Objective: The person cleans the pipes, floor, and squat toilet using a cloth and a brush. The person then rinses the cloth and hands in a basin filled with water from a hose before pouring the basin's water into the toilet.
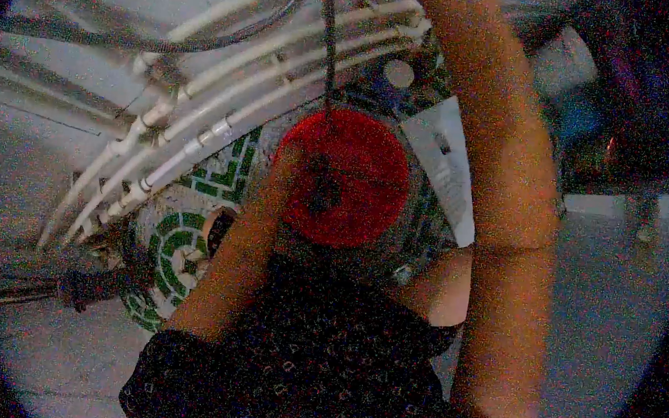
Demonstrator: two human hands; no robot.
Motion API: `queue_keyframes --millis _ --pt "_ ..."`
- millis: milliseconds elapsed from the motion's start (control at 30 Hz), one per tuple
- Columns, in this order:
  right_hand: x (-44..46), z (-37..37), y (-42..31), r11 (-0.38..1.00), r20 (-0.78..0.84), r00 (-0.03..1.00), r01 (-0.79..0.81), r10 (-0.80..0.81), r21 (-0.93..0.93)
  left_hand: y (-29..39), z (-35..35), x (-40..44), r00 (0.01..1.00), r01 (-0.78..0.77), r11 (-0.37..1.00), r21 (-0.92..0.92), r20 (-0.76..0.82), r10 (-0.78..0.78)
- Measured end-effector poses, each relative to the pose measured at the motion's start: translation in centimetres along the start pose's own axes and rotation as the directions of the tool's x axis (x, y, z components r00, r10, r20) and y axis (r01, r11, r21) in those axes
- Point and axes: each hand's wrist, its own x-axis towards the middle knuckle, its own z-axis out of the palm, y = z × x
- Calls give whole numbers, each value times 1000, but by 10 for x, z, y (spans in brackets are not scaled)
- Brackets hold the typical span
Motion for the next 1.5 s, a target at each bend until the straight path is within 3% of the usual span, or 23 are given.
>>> queue_keyframes --millis 133,233,267,300,333,500,600,667,700,767,800,867,967,1033,1067,1133,1167,1233,1300,1333,1367,1400,1500 --pt "-8 -10 5 992 4 992 124 -124 14 -1 -9 10 972 -139 988 63 -184 148" --pt "-11 -13 7 998 42 998 54 -56 40 20 -19 36 995 -8 998 -68 -95 2" --pt "-12 -11 12 998 42 998 37 -39 47 21 -10 44 985 118 689 -715 -3 -173" --pt "-15 -12 14 995 29 999 25 -28 92 17 6 56 954 191 15 -982 182 -241" --pt "-15 -12 19 988 21 999 29 -32 150 20 5 64 919 155 -675 -721 356 -169" --pt "-17 -6 30 970 19 999 33 -38 241 40 -49 31 960 100 -776 -622 266 -89" --pt "-45 12 19 757 -35 932 -271 362 594 43 -71 17 960 80 -855 -513 270 -73" --pt "-125 56 81 704 -77 891 -299 448 644 49 -124 -9 923 133 -854 -503 378 -79" --pt "-145 85 56 423 58 828 -343 558 838 54 -143 -18 919 153 -845 -513 388 -69" --pt "-257 186 66 -81 409 498 -555 765 828 57 -154 -18 957 186 -809 -557 289 21" --pt "-291 231 55 -354 574 326 -535 751 767 55 -151 -13 977 189 -780 -596 191 90" --pt "-317 278 31 -721 774 181 -283 607 632 56 -156 -14 991 131 -726 -675 107 80" --pt "-325 346 28 -890 872 207 -19 443 456 78 -168 -35 985 -8 -707 -707 114 -126" --pt "-343 380 47 -922 850 442 -114 287 370 65 -159 -22 959 -95 -633 -768 100 -266" --pt "-349 389 53 -929 818 539 -162 200 334 64 -151 -26 944 -100 -616 -781 122 -308" --pt "-373 398 43 -488 667 617 -466 418 738 77 -144 -43 912 -74 -607 -792 192 -363" --pt "-368 395 29 173 405 703 -596 584 784 94 -152 -54 897 -49 -614 -788 236 -374" --pt "-373 387 24 749 222 815 -579 535 323 122 -173 -65 871 -5 -624 -782 303 -386" --pt "-408 372 36 748 425 712 -655 559 111 103 -154 -82 841 32 -31 -999 44 -539" --pt "-417 367 43 748 506 644 -664 573 -2 93 -144 -90 797 93 264 -960 -87 -598" --pt "-420 344 35 687 428 648 -722 630 82 64 -127 -97 723 184 732 -656 -414 -553" --pt "-428 337 37 643 464 600 -761 651 82 40 -114 -102 673 310 939 -148 -664 -326" --pt "-456 332 52 505 559 459 -859 691 82 1 -93 -105 784 449 885 -126 -420 -457"
